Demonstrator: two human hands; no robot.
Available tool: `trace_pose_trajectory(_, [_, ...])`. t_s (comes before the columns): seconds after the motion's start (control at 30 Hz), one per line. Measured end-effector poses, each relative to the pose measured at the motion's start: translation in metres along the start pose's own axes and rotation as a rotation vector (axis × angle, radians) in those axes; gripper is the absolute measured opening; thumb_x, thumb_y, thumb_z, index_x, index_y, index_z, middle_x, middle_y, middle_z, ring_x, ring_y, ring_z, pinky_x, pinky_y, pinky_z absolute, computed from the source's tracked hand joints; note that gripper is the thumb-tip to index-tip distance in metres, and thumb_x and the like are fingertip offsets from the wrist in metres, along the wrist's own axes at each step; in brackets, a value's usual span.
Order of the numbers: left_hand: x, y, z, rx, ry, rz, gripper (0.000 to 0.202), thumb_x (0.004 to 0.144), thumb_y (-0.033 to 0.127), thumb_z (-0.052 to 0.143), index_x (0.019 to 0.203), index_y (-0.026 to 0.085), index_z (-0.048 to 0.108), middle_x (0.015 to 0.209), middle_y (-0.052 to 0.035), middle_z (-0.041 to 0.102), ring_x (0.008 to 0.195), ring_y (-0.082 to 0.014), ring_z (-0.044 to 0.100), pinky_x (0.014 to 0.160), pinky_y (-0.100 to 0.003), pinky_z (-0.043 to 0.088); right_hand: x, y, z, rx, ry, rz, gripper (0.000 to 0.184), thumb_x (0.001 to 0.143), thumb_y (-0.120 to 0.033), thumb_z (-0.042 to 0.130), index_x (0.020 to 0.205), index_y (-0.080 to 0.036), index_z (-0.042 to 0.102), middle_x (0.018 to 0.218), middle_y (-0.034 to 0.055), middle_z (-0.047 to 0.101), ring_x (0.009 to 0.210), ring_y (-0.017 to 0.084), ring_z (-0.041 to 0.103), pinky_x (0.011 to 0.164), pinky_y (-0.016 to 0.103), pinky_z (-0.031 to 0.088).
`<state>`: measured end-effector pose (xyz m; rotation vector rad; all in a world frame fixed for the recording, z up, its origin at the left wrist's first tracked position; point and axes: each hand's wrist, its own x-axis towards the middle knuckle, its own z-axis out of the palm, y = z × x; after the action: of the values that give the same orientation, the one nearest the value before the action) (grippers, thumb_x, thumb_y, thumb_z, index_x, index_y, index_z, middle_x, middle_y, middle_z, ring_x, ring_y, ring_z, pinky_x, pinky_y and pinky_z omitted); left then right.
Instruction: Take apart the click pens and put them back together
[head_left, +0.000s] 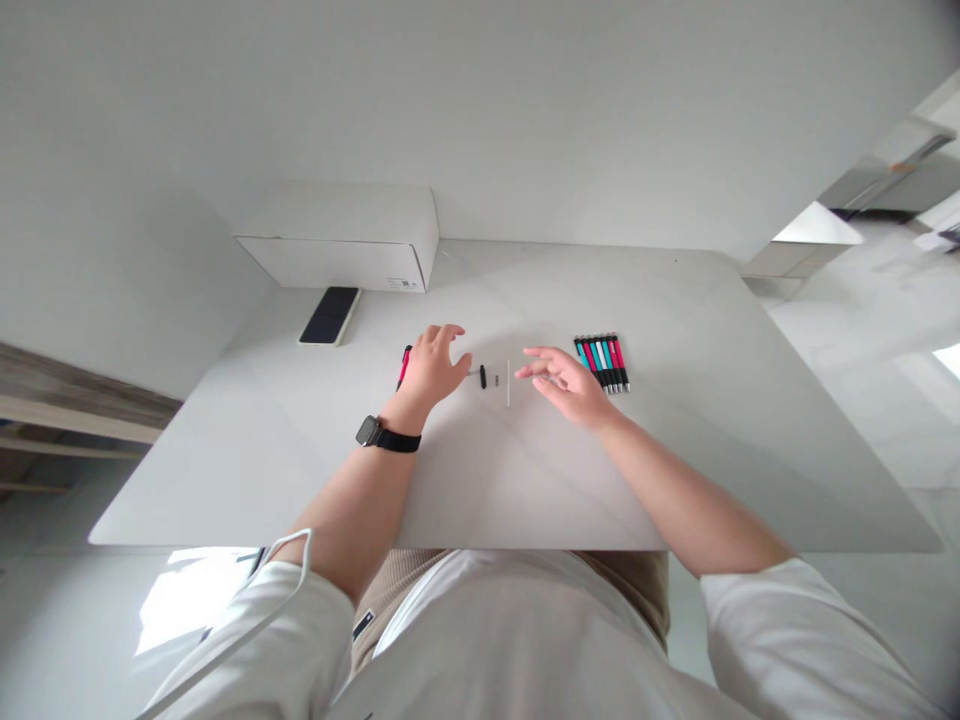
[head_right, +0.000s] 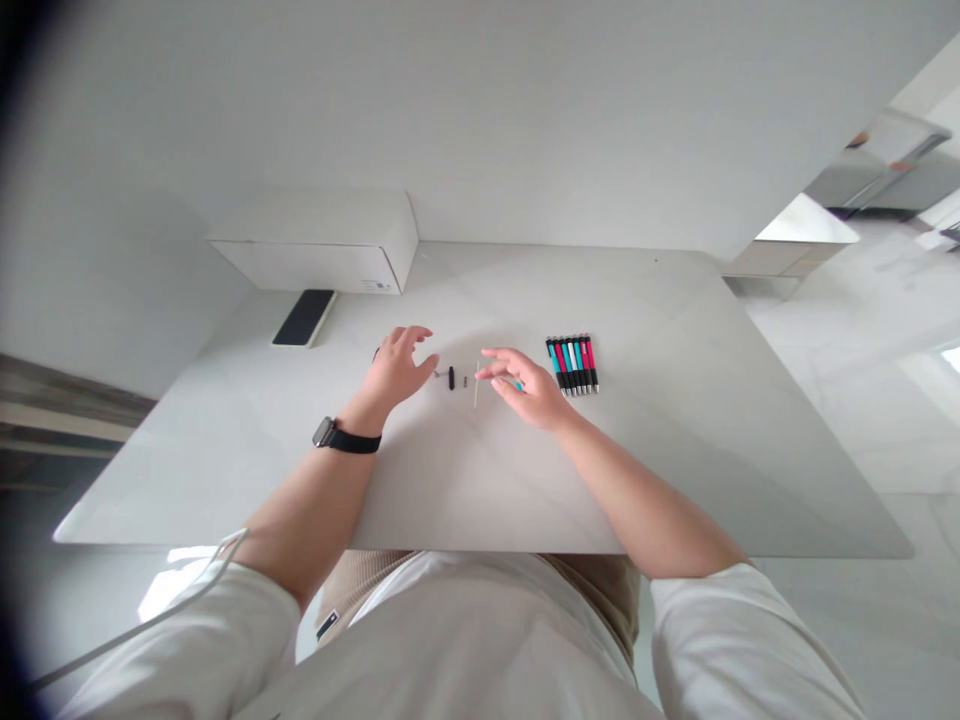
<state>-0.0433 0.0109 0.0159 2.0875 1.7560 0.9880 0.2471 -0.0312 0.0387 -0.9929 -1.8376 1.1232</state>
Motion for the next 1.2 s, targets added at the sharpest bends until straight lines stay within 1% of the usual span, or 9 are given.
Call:
trace_pose_trajectory(0.1, [-0.005,-0.003,0.004,0.187,-0.096,0.033,0.028,0.086,0.038,0.074,0.112,0.028,0.071,0.125,-0.0124,0.061,0.115,-0.0351,0.059,0.103,-0.052,0.046,0.017,-0.001,0.004,-0.325,0.117,-0.136,0.032,0.1,-0.026,0.057,0.131,-0.028,0.068,0.125,0.008,0.073,0.124,0.026,0.063,0.112,0.047,0.045])
trace_pose_trajectory(0.27, [-0.003,-0.012,0.008,0.225,-0.162,0.056,0.014,0.091,0.039,0.071,0.093,0.026,0.076,0.124,-0.0117,0.061,0.115,-0.0347,0.058,0.106,-0.052,0.043,0.055,0.01,0.02,-0.638,0.043,-0.296,0.029,0.098,-0.014,0.058,0.112,-0.028,0.079,0.132,0.008,0.068,0.126,0.027,0.057,0.118,0.048,0.038])
trace_pose_trajectory(0.43, [0.006,-0.009,0.002,0.084,0.075,0.004,0.017,0.101,0.034,0.058,0.101,0.024,0.071,0.115,-0.0123,0.064,0.108,-0.0282,0.06,0.102,-0.045,0.046,0.085,0.019,0.045,-0.803,-0.145,-0.271,0.033,0.096,-0.009,0.061,0.106,-0.031,0.083,0.139,0.007,0.064,0.134,0.03,0.049,0.124,0.056,0.024])
trace_pose_trajectory(0.57, [0.011,-0.007,-0.005,-0.02,0.22,-0.063,0.017,0.102,0.034,0.055,0.097,0.022,0.067,0.108,-0.0109,0.066,0.101,-0.0247,0.06,0.097,-0.04,0.048,0.098,0.02,0.057,-0.871,-0.267,-0.281,0.028,0.091,-0.007,0.066,0.098,-0.028,0.084,0.142,0.0087,0.063,0.138,0.033,0.044,0.126,0.061,0.014])
trace_pose_trajectory(0.67, [0.013,-0.007,-0.007,-0.127,0.27,-0.101,0.019,0.103,0.035,0.054,0.096,0.021,0.065,0.1,-0.0087,0.068,0.096,-0.0214,0.061,0.092,-0.035,0.048,0.103,0.018,0.059,-0.893,-0.294,-0.322,0.023,0.092,-0.009,0.066,0.095,-0.026,0.082,0.136,0.0088,0.066,0.134,0.031,0.047,0.124,0.057,0.019])
trace_pose_trajectory(0.8, [0.013,-0.003,-0.005,-0.323,0.243,-0.192,0.023,0.103,0.041,0.052,0.101,0.021,0.063,0.092,-0.0045,0.071,0.082,-0.0162,0.064,0.079,-0.028,0.049,0.101,0.012,0.048,-0.825,-0.245,-0.307,0.022,0.094,-0.009,0.062,0.103,-0.023,0.077,0.117,0.0089,0.074,0.118,0.028,0.059,0.113,0.046,0.033])
trace_pose_trajectory(0.9, [0.012,0.003,-0.001,-0.416,0.182,-0.202,0.021,0.102,0.04,0.053,0.104,0.021,0.063,0.092,-0.0044,0.074,0.081,-0.015,0.067,0.076,-0.027,0.051,0.089,0.003,0.03,-0.717,-0.141,-0.26,0.021,0.098,-0.014,0.058,0.11,-0.023,0.073,0.108,0.0071,0.076,0.105,0.026,0.064,0.104,0.041,0.04])
trace_pose_trajectory(1.03, [0.005,0.016,0.008,-0.495,0.054,-0.153,0.02,0.1,0.037,0.057,0.108,0.021,0.066,0.099,-0.0071,0.077,0.087,-0.016,0.07,0.079,-0.028,0.053,0.061,-0.004,0.006,-0.567,-0.019,-0.188,0.019,0.101,-0.025,0.057,0.114,-0.024,0.071,0.111,0.0069,0.076,0.1,0.024,0.067,0.094,0.036,0.047])
trace_pose_trajectory(1.2, [-0.009,0.037,0.019,-0.56,-0.094,-0.065,0.018,0.097,0.036,0.063,0.107,0.021,0.07,0.102,-0.0076,0.077,0.09,-0.0174,0.071,0.084,-0.031,0.055,0.031,0.013,-0.001,-0.434,0.194,-0.095,0.02,0.1,-0.033,0.057,0.112,-0.023,0.07,0.112,0.0087,0.076,0.1,0.023,0.07,0.095,0.037,0.053])
